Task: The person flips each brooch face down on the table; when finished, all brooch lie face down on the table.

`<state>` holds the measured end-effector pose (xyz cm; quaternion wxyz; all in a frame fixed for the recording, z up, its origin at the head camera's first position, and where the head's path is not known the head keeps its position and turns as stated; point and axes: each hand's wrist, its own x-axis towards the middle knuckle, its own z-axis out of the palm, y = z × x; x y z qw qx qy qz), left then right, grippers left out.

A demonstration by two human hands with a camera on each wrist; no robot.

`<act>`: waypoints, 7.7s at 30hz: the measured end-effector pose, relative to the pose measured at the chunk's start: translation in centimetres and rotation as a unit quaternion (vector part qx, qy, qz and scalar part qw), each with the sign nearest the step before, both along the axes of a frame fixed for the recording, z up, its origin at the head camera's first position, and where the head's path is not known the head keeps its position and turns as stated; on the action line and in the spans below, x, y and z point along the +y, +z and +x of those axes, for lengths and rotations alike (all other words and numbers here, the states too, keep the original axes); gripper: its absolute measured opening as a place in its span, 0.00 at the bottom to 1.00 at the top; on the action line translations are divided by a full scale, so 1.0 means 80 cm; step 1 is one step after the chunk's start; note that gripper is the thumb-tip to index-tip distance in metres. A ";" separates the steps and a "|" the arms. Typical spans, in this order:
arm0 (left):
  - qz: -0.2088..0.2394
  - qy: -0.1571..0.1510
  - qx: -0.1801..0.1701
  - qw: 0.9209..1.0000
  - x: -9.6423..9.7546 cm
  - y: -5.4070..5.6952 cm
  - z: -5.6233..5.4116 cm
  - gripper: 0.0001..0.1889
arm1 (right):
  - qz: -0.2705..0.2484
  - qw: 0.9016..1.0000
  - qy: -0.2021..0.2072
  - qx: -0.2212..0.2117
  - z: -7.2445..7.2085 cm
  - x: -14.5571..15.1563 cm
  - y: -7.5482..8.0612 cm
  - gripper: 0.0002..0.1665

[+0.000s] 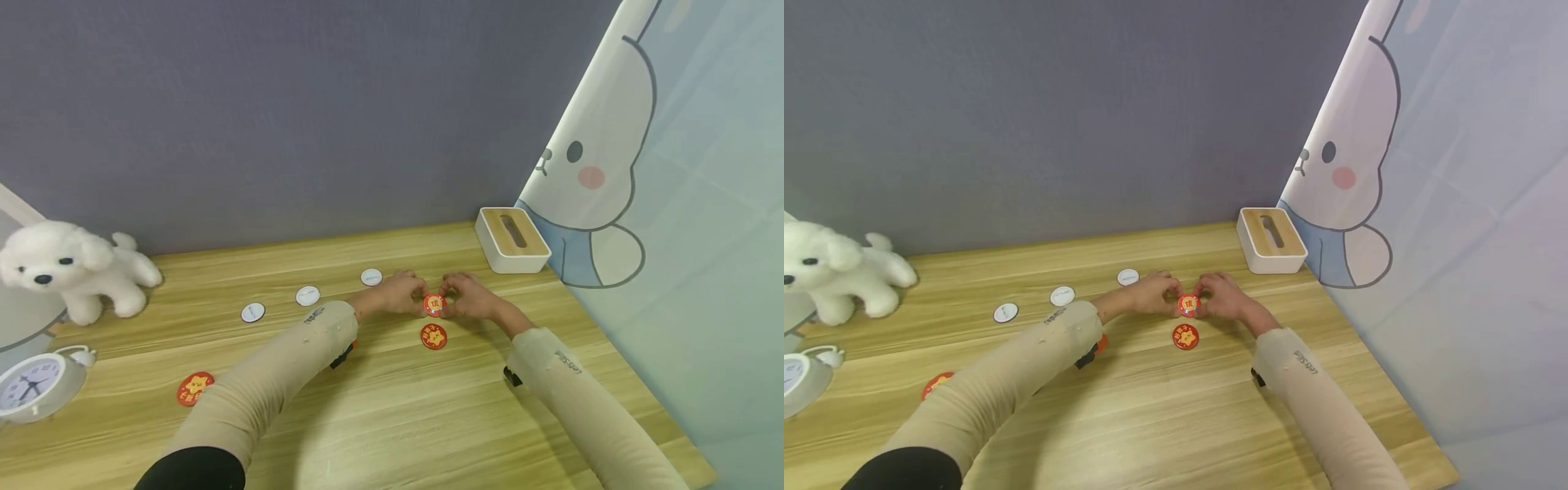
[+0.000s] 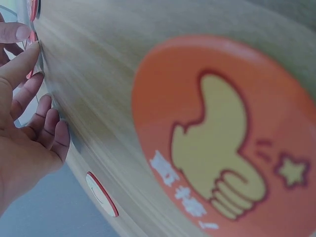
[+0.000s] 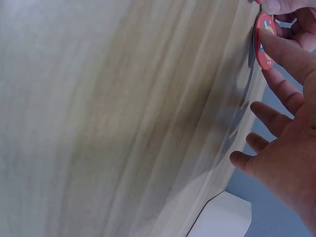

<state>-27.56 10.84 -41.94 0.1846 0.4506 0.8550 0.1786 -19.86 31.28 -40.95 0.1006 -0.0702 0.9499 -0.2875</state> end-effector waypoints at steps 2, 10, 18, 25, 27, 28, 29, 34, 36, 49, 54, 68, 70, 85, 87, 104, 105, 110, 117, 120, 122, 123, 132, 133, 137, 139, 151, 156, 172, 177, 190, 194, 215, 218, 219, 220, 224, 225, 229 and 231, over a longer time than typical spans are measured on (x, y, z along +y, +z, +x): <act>0.000 -0.001 -0.001 1.000 0.000 0.000 0.000 0.18 | -0.005 1.000 -0.002 0.000 0.000 0.000 0.001 0.18; 0.014 -0.017 0.011 1.000 0.001 -0.001 -0.003 0.13 | -0.007 1.000 0.007 0.024 -0.002 0.001 0.001 0.16; 0.028 -0.018 0.000 0.999 0.001 0.004 -0.003 0.11 | -0.008 0.999 0.017 0.043 -0.005 0.002 -0.001 0.14; 0.032 -0.019 -0.001 0.999 -0.003 0.009 -0.003 0.09 | -0.023 0.999 0.012 0.047 -0.002 0.003 0.001 0.11; 0.037 -0.021 0.000 0.999 -0.003 0.009 -0.003 0.09 | -0.032 0.998 0.011 0.047 -0.001 0.003 0.002 0.11; 0.038 -0.021 -0.001 0.999 -0.004 0.010 -0.003 0.09 | -0.037 0.998 0.010 0.047 -0.001 0.003 0.002 0.10; 0.041 -0.021 -0.004 0.999 -0.004 0.010 -0.003 0.09 | -0.041 0.998 0.011 0.048 -0.001 0.003 0.003 0.10; 0.046 -0.018 -0.003 0.999 -0.007 0.010 -0.002 0.07 | -0.057 0.997 0.009 0.049 0.001 0.002 0.002 0.10; 0.047 -0.019 0.004 0.999 -0.007 0.009 -0.003 0.07 | -0.058 0.997 0.009 0.050 0.001 0.002 0.002 0.10; 0.035 -0.015 0.022 0.999 -0.018 0.004 -0.003 0.13 | -0.042 0.998 0.022 0.049 0.011 0.003 -0.001 0.10; 0.039 -0.018 0.032 0.999 -0.027 0.003 -0.003 0.15 | -0.052 0.997 0.018 0.054 0.016 0.008 -0.001 0.10; 0.115 -0.038 -0.069 0.990 -0.044 -0.006 0.009 0.21 | -0.070 0.994 0.035 0.070 0.049 0.012 -0.002 0.23; 0.104 -0.040 -0.055 0.992 -0.044 -0.006 0.014 0.22 | -0.074 0.994 0.036 0.070 0.052 0.011 -0.004 0.24; 0.071 -0.063 -0.008 0.995 -0.038 -0.009 0.034 0.26 | -0.070 0.997 0.020 0.026 0.073 -0.003 -0.011 0.23; 0.064 -0.066 0.006 0.996 -0.037 -0.010 0.037 0.26 | -0.073 0.997 0.013 0.017 0.075 -0.004 -0.011 0.23; 0.058 -0.079 0.047 0.994 -0.031 -0.016 0.049 0.24 | -0.034 0.999 0.023 0.034 0.082 -0.008 -0.018 0.26; 0.059 -0.079 0.049 0.994 -0.031 -0.016 0.049 0.24 | -0.034 0.999 0.021 0.034 0.082 -0.008 -0.018 0.26; 0.055 -0.072 0.054 0.994 -0.031 -0.016 0.049 0.23 | -0.031 0.998 0.022 0.047 0.082 -0.009 -0.019 0.26; 0.052 -0.066 0.045 0.995 -0.029 -0.017 0.048 0.23 | -0.023 0.998 0.018 0.063 0.084 -0.013 -0.020 0.24; 0.048 -0.065 0.046 0.996 -0.029 -0.017 0.048 0.23 | -0.012 0.998 0.015 0.067 0.084 -0.015 -0.019 0.24; 0.047 -0.063 0.046 0.996 -0.028 -0.017 0.048 0.22 | -0.004 0.998 0.013 0.069 0.084 -0.017 -0.018 0.24; 0.047 -0.062 0.045 0.996 -0.028 -0.017 0.048 0.22 | 0.000 0.997 0.012 0.071 0.084 -0.018 -0.017 0.24; 0.045 -0.056 0.033 0.997 -0.028 -0.016 0.049 0.22 | -0.005 0.998 0.010 0.055 0.083 -0.019 -0.016 0.21; 0.045 -0.056 0.032 0.997 -0.028 -0.015 0.049 0.22 | -0.006 0.998 0.009 0.054 0.083 -0.019 -0.016 0.21; 0.052 -0.056 0.029 0.997 -0.027 -0.015 0.049 0.20 | -0.011 0.998 0.006 0.055 0.082 -0.020 -0.015 0.20; 0.056 -0.058 0.029 0.996 -0.027 -0.013 0.050 0.20 | -0.012 0.998 0.007 0.060 0.082 -0.020 -0.015 0.19; 0.069 -0.073 0.034 0.994 -0.031 -0.007 0.048 0.16 | -0.031 0.997 0.005 0.076 0.086 -0.020 -0.013 0.14; 0.066 -0.072 0.024 0.995 -0.032 -0.006 0.048 0.13 | -0.043 0.996 0.005 0.080 0.088 -0.020 -0.013 0.12; 0.071 -0.091 0.078 0.990 -0.044 -0.012 0.056 0.10 | -0.026 0.990 0.045 0.133 0.096 -0.025 -0.020 0.09; 0.073 -0.098 0.068 0.990 -0.058 -0.010 0.059 0.19 | -0.018 0.989 0.056 0.136 0.101 -0.025 -0.018 0.12; 0.015 -0.044 0.073 0.996 -0.142 0.069 0.041 0.21 | 0.038 0.974 0.092 0.203 0.088 -0.036 0.038 0.23; 0.006 -0.033 0.072 0.997 -0.164 0.087 0.038 0.23 | 0.041 0.975 0.106 0.193 0.080 -0.049 0.050 0.23; 0.045 0.089 0.032 0.994 -0.199 0.055 0.076 0.19 | -0.042 0.986 0.151 0.060 0.029 -0.144 0.040 0.25; 0.069 0.073 0.040 0.994 -0.197 0.042 0.074 0.21 | -0.068 0.985 0.155 0.042 0.027 -0.147 0.034 0.25; 0.071 0.071 0.047 0.994 -0.197 0.038 0.073 0.21 | -0.067 0.985 0.155 0.038 0.027 -0.148 0.032 0.25; 0.071 0.071 0.051 0.994 -0.196 0.033 0.072 0.22 | -0.064 0.986 0.153 0.033 0.027 -0.148 0.030 0.25; 0.060 0.085 0.057 0.993 -0.197 0.019 0.071 0.25 | -0.036 0.988 0.147 0.024 0.028 -0.148 0.025 0.27; 0.061 0.090 0.053 0.993 -0.197 0.017 0.071 0.26 | -0.032 0.988 0.149 0.026 0.029 -0.148 0.023 0.27; 0.061 0.100 0.054 0.992 -0.194 0.010 0.072 0.26 | -0.023 0.987 0.155 0.033 0.029 -0.150 0.016 0.27; 0.055 0.106 0.055 0.991 -0.191 0.008 0.073 0.26 | -0.019 0.988 0.152 0.035 0.028 -0.151 0.013 0.28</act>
